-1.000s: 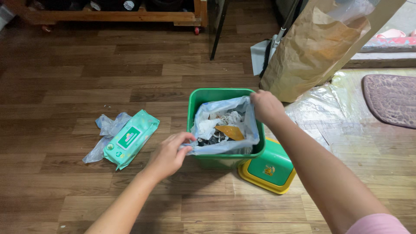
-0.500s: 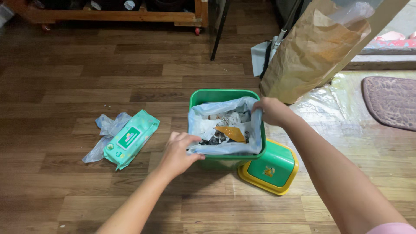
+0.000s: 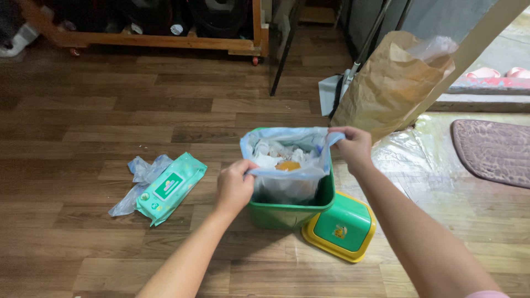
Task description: The person removes a full trash bag from a green bin, ties it shut, and sets it aside. Then the person takes a wet wipe from a package and wipes the yellow and green bin lid on both sides and inside, finishing with the lid placed back on the bin.
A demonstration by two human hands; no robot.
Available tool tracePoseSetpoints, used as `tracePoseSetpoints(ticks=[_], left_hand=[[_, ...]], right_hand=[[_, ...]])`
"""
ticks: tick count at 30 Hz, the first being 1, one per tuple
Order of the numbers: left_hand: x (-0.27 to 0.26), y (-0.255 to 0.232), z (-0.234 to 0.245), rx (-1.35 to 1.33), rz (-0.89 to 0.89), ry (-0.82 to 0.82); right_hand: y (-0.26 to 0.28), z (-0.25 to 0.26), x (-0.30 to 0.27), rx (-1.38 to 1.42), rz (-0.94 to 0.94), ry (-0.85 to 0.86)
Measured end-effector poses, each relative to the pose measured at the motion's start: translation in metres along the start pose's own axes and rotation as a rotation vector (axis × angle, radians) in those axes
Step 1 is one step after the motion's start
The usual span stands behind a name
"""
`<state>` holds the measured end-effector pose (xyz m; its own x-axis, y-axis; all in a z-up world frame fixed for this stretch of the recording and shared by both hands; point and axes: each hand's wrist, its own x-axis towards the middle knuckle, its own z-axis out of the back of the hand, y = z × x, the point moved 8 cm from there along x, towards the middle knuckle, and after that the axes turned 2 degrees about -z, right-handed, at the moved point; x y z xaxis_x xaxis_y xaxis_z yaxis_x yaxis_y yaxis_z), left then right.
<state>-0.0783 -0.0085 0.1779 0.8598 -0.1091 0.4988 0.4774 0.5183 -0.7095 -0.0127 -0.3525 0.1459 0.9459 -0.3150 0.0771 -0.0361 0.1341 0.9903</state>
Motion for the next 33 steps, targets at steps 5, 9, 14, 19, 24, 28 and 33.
tracePoseSetpoints(ticks=[5, 9, 14, 19, 24, 28, 33], left_hand=[[0.045, -0.024, 0.033, -0.119, -0.023, -0.106], [0.076, -0.043, 0.058, -0.163, 0.001, -0.175], [0.112, -0.080, 0.086, -0.197, -0.128, -0.267], [0.151, -0.101, 0.117, -0.193, -0.113, -0.329], [0.169, -0.116, 0.169, -0.231, -0.220, -0.414], [0.176, -0.119, 0.219, -0.210, -0.303, -0.501], [0.176, -0.112, 0.275, -0.194, -0.360, -0.550]], right_hand=[[0.066, 0.009, 0.025, 0.161, 0.099, -0.022], [0.120, 0.007, 0.032, 0.250, 0.188, 0.006], [0.179, 0.015, 0.045, 0.358, 0.182, -0.060], [0.240, 0.010, 0.050, 0.352, 0.254, -0.050], [0.292, -0.017, 0.047, 0.421, 0.326, 0.003], [0.335, -0.051, 0.040, 0.491, 0.394, 0.123], [0.372, -0.095, 0.028, 0.513, 0.434, 0.232]])
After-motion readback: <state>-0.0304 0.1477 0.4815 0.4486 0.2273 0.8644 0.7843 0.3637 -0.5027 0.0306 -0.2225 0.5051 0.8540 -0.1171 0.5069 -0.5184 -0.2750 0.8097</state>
